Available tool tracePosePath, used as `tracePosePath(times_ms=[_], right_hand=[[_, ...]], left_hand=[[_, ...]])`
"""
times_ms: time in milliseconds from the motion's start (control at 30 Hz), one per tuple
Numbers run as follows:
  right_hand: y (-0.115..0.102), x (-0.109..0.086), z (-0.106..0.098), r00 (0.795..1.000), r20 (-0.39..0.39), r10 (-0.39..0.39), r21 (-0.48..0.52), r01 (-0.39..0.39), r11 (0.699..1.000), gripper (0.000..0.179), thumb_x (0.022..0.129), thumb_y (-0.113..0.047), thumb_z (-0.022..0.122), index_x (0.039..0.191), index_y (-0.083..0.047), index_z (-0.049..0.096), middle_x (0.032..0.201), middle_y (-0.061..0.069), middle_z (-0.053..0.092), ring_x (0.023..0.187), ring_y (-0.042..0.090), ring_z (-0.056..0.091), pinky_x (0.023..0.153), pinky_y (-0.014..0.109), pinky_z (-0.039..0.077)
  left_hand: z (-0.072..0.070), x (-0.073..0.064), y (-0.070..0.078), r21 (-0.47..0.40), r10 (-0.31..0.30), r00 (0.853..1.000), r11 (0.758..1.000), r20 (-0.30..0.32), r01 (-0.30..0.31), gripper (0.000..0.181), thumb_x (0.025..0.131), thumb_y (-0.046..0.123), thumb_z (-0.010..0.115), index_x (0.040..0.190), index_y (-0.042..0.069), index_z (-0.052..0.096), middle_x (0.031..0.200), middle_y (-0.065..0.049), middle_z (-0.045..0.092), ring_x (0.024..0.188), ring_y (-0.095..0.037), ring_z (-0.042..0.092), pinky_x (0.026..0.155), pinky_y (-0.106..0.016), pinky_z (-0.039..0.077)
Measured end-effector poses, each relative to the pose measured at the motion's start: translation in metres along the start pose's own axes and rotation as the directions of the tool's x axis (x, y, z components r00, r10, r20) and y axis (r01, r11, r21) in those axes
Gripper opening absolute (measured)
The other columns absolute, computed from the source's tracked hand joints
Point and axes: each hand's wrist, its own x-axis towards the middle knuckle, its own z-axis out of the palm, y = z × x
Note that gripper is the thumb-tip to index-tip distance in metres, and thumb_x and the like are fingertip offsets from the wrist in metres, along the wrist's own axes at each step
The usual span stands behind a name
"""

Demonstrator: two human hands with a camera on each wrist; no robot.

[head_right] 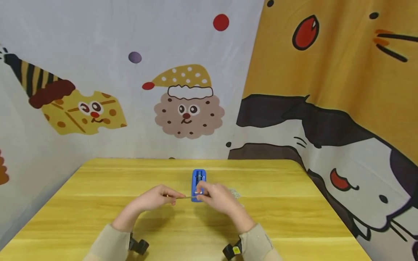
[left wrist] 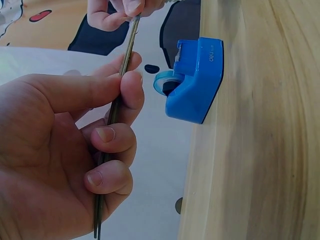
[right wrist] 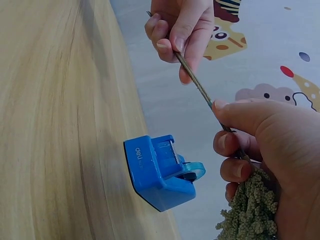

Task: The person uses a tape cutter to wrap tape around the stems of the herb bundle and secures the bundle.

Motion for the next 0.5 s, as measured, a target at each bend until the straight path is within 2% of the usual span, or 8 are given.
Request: tracePosePath(times_ms=[200, 400, 500], right_hand=[[-0.0012, 0.001, 0.0003, 0.999, 0.037, 0.018, -0.008, -0.017, 1.0, 0.004, 0.095, -0.021, 0.063, 0.097, -0.018, 0.066, 0.06, -0.011, 0.045, 0.05, 0.001, 0.035, 0.046, 0.019, 0.033], [-0.0008, 0.0016, 0.0018, 0.996, 0.069, 0.057, -0.011, -0.056, 0.998, 0.013, 0.095, -0.017, 0.062, 0.1, -0.013, 0.074, 0.07, -0.003, 0.062, 0.053, 0.002, 0.04, 0.047, 0.021, 0.037], [0.0001, 0.002, 0.0023, 0.996, 0.076, 0.054, -0.006, -0.054, 0.999, 0.015, 0.095, -0.017, 0.062, 0.099, -0.01, 0.074, 0.075, 0.001, 0.065, 0.055, 0.002, 0.042, 0.049, 0.021, 0.04]], left_hand=[[0.0003, -0.0017, 0.0007, 0.006, -0.011, 1.0, 1.0, -0.006, 0.011, 0.031, 0.094, 0.003, 0.055, 0.119, 0.011, 0.07, 0.1, -0.013, 0.07, 0.045, -0.007, 0.025, 0.041, -0.017, 0.025], [0.0012, -0.0024, 0.0034, 0.025, -0.018, 1.0, 1.0, -0.02, 0.019, 0.031, 0.093, 0.002, 0.055, 0.118, 0.011, 0.071, 0.097, -0.012, 0.07, 0.045, -0.007, 0.027, 0.041, -0.016, 0.025], [0.0015, -0.0023, 0.0036, 0.028, -0.018, 1.0, 0.999, -0.022, 0.018, 0.031, 0.093, 0.002, 0.055, 0.118, 0.011, 0.071, 0.099, -0.014, 0.07, 0.045, -0.007, 0.027, 0.041, -0.015, 0.025]])
